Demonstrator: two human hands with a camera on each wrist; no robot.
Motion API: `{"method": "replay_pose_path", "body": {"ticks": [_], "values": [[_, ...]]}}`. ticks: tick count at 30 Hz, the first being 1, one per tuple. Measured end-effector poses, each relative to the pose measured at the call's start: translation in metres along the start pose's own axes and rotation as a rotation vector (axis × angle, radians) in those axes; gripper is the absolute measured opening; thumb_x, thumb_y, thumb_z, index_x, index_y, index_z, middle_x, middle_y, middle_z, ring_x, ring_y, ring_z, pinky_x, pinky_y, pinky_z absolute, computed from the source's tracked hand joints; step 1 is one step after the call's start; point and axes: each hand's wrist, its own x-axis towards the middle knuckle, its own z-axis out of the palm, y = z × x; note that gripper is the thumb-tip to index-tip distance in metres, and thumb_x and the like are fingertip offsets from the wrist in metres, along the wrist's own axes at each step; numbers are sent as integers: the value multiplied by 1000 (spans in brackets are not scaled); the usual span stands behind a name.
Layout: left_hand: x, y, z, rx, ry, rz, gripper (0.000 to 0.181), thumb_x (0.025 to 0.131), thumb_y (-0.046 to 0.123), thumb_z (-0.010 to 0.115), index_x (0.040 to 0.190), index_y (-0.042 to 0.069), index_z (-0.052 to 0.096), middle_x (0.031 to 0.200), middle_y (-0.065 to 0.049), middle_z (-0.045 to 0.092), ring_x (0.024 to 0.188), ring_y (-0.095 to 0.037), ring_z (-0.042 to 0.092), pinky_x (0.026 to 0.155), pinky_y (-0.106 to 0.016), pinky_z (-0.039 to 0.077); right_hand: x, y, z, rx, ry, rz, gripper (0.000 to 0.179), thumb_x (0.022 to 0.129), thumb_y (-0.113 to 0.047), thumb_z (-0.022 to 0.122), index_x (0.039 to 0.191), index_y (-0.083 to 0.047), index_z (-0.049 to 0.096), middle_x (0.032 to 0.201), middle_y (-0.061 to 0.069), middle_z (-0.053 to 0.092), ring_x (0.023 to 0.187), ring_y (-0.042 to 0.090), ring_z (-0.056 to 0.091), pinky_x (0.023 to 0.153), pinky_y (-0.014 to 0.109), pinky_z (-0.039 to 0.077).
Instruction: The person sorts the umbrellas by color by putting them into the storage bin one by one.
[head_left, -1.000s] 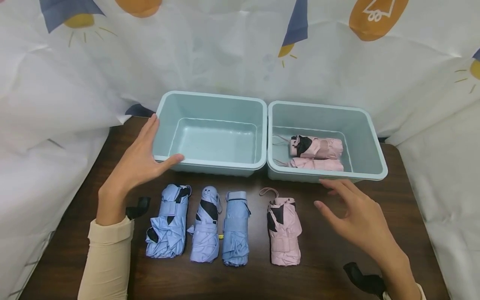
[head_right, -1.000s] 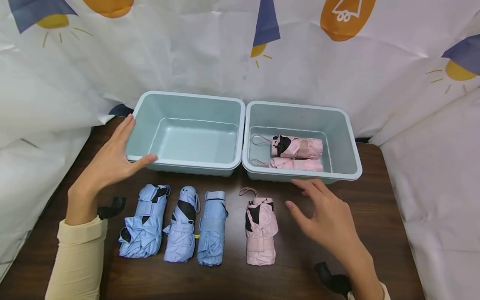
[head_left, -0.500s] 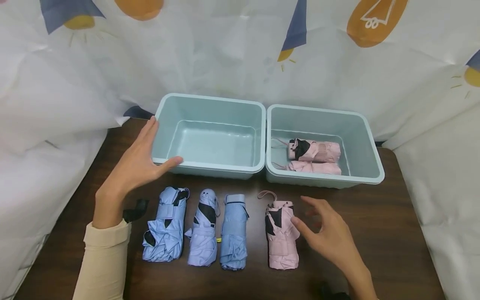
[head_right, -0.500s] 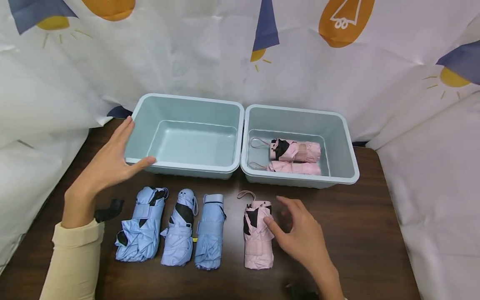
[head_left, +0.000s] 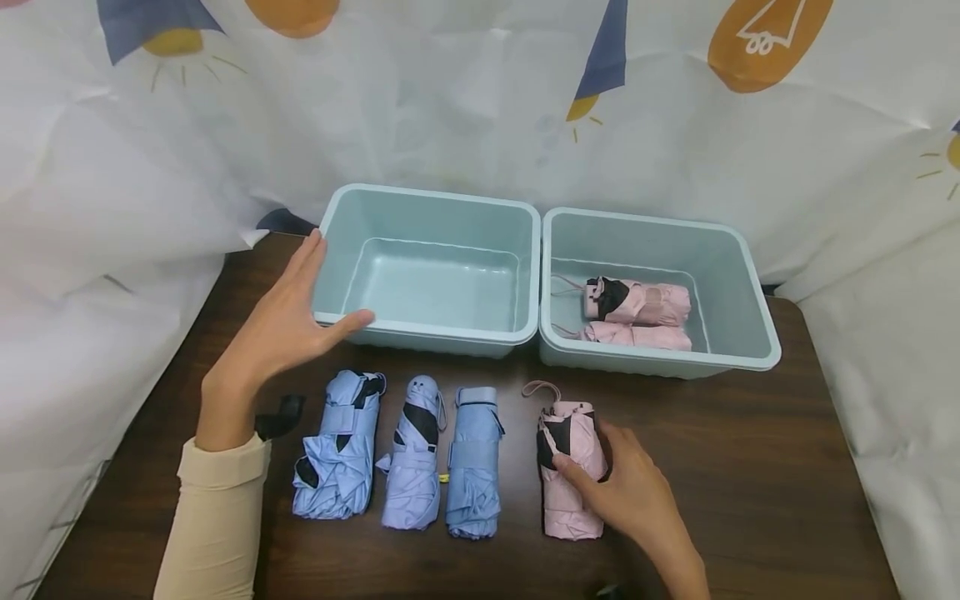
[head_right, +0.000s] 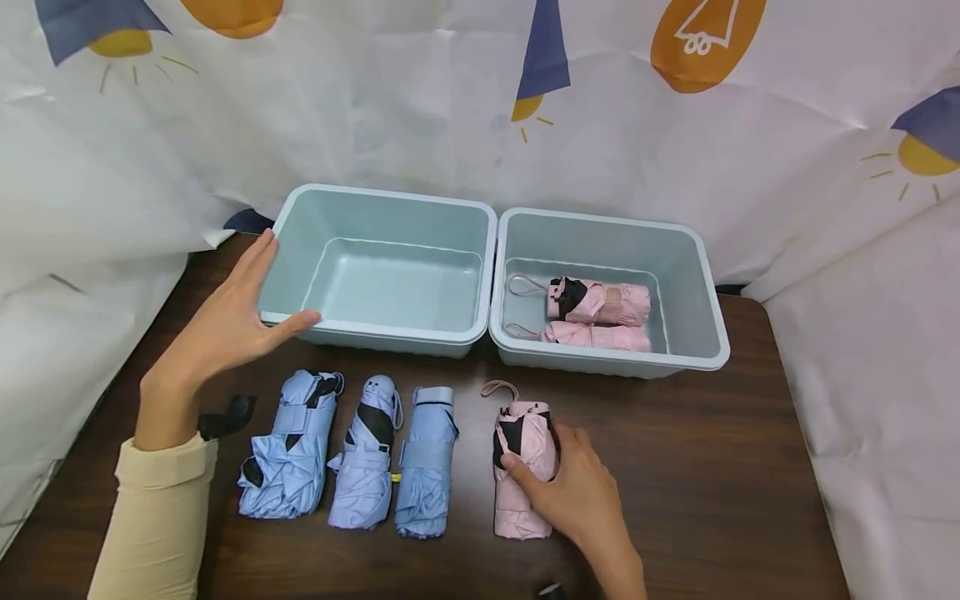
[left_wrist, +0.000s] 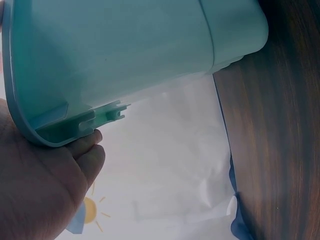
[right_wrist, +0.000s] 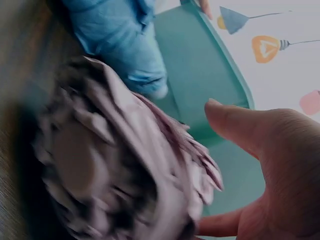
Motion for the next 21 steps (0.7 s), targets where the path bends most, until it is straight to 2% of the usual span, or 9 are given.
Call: {"method": "replay_pose_path", "body": {"ticks": [4,12,18,21], "values": [[1,0,0,-7,2,2,118,89,63,74,171,29,-3,181,3,-5,162,-46,22,112,-83,33,0,-3,8,-39,-18,18,105,84,-73,74,153,2,49,147,25,57,122,45,66,96,65,56],[1,0,2,-12,-5,-3,119,89,63,74,171,28,-3,181,3,-6,163,-46,20,113,-83,32,-1,-6,13,-38,39,3,97,86,-64,79,146,7,54,141,27,61,118,46,68,93,64,57],[0,0,1,-7,11,5,119,88,62,75,171,28,-2,181,1,-3,160,-47,25,111,-83,35,-1,-7,15,-45,42,2,96,85,-63,79,147,5,53,140,26,62,115,44,69,90,62,58],[-1,0,1,-8,7,-1,119,88,62,75,171,28,-2,181,2,-4,161,-47,23,111,-83,34,-1,-6,16,-46,32,13,100,83,-66,80,149,4,51,141,25,62,116,43,68,91,62,57]]}}
